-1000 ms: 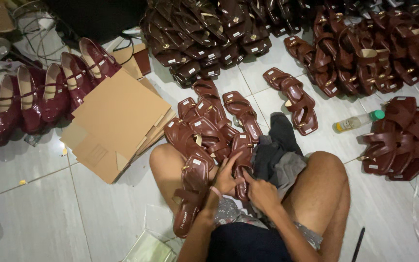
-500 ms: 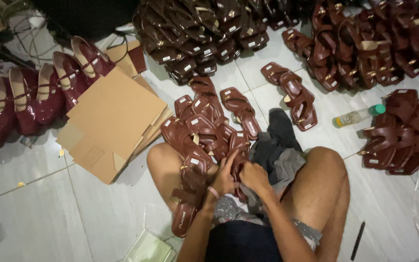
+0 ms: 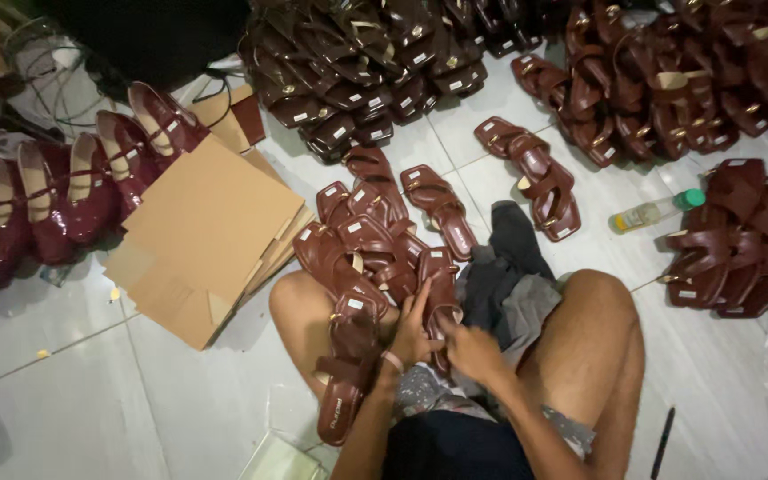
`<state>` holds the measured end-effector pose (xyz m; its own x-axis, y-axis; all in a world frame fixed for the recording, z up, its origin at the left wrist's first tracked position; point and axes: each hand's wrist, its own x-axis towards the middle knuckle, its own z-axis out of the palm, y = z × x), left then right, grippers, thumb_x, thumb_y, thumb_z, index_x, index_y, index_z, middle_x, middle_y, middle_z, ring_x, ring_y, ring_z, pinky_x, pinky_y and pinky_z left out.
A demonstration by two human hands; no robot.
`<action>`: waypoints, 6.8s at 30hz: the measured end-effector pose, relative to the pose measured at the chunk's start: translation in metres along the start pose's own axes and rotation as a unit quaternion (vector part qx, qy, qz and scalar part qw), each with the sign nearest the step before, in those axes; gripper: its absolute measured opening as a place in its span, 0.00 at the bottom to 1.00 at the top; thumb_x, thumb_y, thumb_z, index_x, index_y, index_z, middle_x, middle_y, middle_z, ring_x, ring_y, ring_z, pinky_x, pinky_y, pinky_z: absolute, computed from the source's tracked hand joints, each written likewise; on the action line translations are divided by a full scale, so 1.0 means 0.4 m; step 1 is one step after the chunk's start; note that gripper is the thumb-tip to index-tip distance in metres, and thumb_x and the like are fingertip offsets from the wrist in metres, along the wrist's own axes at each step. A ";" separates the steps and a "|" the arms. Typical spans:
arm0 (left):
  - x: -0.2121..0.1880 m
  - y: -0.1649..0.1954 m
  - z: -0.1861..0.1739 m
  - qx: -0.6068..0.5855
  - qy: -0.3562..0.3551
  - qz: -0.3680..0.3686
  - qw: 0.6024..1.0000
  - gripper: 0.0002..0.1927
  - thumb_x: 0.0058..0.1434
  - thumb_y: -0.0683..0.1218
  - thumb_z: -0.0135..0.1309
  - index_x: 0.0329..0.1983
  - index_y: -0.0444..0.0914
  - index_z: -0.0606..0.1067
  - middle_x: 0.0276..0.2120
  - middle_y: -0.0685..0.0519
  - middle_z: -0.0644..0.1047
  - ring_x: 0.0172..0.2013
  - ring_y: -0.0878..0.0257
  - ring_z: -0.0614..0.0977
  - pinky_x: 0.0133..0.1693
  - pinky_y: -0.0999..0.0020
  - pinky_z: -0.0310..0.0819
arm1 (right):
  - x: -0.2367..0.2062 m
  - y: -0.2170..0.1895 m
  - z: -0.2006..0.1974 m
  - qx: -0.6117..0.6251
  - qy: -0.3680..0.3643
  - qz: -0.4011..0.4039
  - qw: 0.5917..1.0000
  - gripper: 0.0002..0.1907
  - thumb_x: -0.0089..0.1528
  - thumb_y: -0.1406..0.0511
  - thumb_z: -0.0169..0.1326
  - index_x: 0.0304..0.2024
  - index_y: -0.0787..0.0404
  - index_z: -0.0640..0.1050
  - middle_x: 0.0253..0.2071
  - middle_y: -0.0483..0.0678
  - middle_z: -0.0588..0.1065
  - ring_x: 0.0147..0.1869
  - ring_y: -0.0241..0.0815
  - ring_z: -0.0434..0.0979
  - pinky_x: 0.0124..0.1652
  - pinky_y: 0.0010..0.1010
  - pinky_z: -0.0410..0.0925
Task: The person sits on the floor and wipes brown sandals with a cloth. The person handles the sandals one at a time, wiping the straps and soles, then places them back on the floor.
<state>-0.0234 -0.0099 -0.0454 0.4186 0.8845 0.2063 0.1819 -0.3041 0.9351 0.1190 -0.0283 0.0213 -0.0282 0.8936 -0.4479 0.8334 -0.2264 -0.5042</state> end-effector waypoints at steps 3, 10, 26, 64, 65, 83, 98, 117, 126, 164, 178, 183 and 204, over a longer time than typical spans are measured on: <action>0.005 0.000 0.001 -0.087 -0.046 -0.186 0.978 0.72 0.31 0.40 0.74 0.81 0.48 0.49 0.62 0.42 0.65 0.41 0.48 0.74 0.40 0.58 0.73 | -0.004 0.011 0.006 -0.041 0.003 0.000 0.999 0.33 0.57 0.66 0.47 0.66 0.42 0.75 0.38 0.68 0.78 0.42 0.70 0.79 0.47 0.57 0.70; 0.007 0.009 -0.008 -0.119 -0.047 -0.179 0.975 0.70 0.32 0.30 0.71 0.79 0.48 0.50 0.64 0.43 0.62 0.37 0.62 0.75 0.33 0.69 0.75 | -0.011 0.066 0.014 -0.098 0.018 -0.041 0.994 0.27 0.60 0.64 0.49 0.62 0.41 0.72 0.34 0.63 0.79 0.40 0.65 0.82 0.42 0.54 0.74; -0.140 0.015 0.125 0.162 0.004 -0.138 0.977 0.58 0.55 0.45 0.67 0.76 0.28 0.40 0.65 0.29 0.62 0.63 0.33 0.64 0.64 0.47 0.59 | -0.032 0.111 0.019 -0.198 -0.025 -0.080 0.977 0.42 0.58 0.62 0.53 0.74 0.34 0.57 0.34 0.58 0.80 0.35 0.61 0.82 0.36 0.54 0.74; 0.001 0.076 0.049 -0.251 0.023 -0.083 0.964 0.29 0.60 0.31 0.44 0.67 0.31 0.69 0.50 0.50 0.77 0.53 0.64 0.77 0.56 0.70 0.71 | -0.117 0.364 -0.082 -0.130 0.249 -0.300 0.912 0.38 0.51 0.69 0.56 0.66 0.44 0.71 0.39 0.49 0.76 0.28 0.50 0.78 0.26 0.37 0.70; -0.001 0.080 0.050 -0.269 0.012 -0.095 0.958 0.26 0.64 0.32 0.45 0.67 0.31 0.69 0.51 0.50 0.77 0.53 0.65 0.77 0.56 0.70 0.71 | -0.123 0.371 -0.093 -0.144 0.255 -0.326 0.899 0.41 0.49 0.70 0.56 0.67 0.45 0.69 0.39 0.49 0.75 0.30 0.48 0.79 0.26 0.36 0.70; -0.057 0.117 0.002 -0.233 -0.030 -0.064 0.970 0.27 0.61 0.31 0.45 0.65 0.32 0.73 0.46 0.44 0.82 0.47 0.55 0.82 0.50 0.66 0.76 | -0.172 0.288 -0.218 -0.345 0.224 -0.243 0.878 0.42 0.50 0.65 0.58 0.66 0.25 0.71 0.36 0.43 0.76 0.23 0.44 0.78 0.21 0.36 0.72; -0.073 0.087 0.050 -0.179 0.144 -0.070 0.971 0.26 0.67 0.34 0.50 0.69 0.31 0.65 0.61 0.45 0.73 0.60 0.57 0.75 0.60 0.64 0.68 | -0.182 0.321 -0.246 -0.348 0.205 -0.165 0.900 0.45 0.50 0.64 0.64 0.69 0.31 0.67 0.41 0.47 0.79 0.24 0.44 0.79 0.21 0.35 0.72; -0.014 0.303 0.054 -0.368 0.173 -0.095 0.909 0.26 0.70 0.36 0.47 0.71 0.31 0.61 0.58 0.47 0.74 0.56 0.63 0.76 0.57 0.68 0.71 | -0.268 0.169 -0.090 0.014 0.305 -0.302 0.903 0.23 0.55 0.70 0.61 0.53 0.64 0.79 0.21 0.52 0.73 0.21 0.49 0.73 0.24 0.39 0.67; -0.020 0.338 0.037 -0.438 0.152 -0.180 0.868 0.28 0.69 0.40 0.53 0.71 0.32 0.63 0.53 0.46 0.76 0.49 0.63 0.77 0.49 0.68 0.74 | -0.289 0.170 -0.088 0.057 0.279 -0.335 0.898 0.21 0.56 0.70 0.61 0.52 0.68 0.79 0.22 0.51 0.74 0.21 0.47 0.75 0.24 0.36 0.67; -0.031 0.404 -0.011 -0.095 0.022 0.002 0.995 0.42 0.58 0.35 0.47 0.77 0.27 0.51 0.67 0.36 0.67 0.67 0.48 0.71 0.69 0.58 0.60 | -0.263 0.080 -0.252 -0.236 0.255 -0.335 0.876 0.27 0.53 0.56 0.58 0.56 0.36 0.78 0.28 0.46 0.77 0.19 0.47 0.76 0.21 0.38 0.69; -0.022 0.387 -0.036 -0.186 -0.109 -0.096 0.972 0.43 0.59 0.38 0.47 0.80 0.33 0.50 0.53 0.46 0.75 0.49 0.60 0.78 0.57 0.66 0.72 | -0.236 0.169 -0.321 -0.249 0.128 -0.265 0.923 0.27 0.57 0.46 0.53 0.61 0.26 0.76 0.30 0.48 0.80 0.19 0.45 0.78 0.20 0.37 0.71; -0.005 0.386 -0.044 -0.222 -0.136 -0.020 0.965 0.43 0.62 0.37 0.49 0.81 0.32 0.50 0.60 0.44 0.72 0.55 0.57 0.75 0.58 0.62 0.70 | -0.209 0.197 -0.346 -0.178 0.061 -0.380 0.906 0.21 0.63 0.47 0.53 0.59 0.32 0.79 0.29 0.45 0.80 0.18 0.37 0.78 0.23 0.34 0.73; 0.026 0.430 -0.008 -0.097 -0.156 -0.073 0.980 0.42 0.62 0.35 0.50 0.79 0.37 0.49 0.32 0.53 0.73 0.31 0.62 0.76 0.37 0.68 0.71 | -0.009 0.585 -0.445 -0.115 0.585 -0.051 0.801 0.13 0.73 0.69 0.55 0.61 0.62 0.76 0.54 0.57 0.79 0.55 0.56 0.81 0.56 0.39 0.74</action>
<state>0.0093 -0.0519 0.1185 0.6575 0.7535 -0.0031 0.0996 -0.0829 0.9916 0.4124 -0.0155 0.0361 0.3225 0.6841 0.6542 0.9430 -0.1719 -0.2851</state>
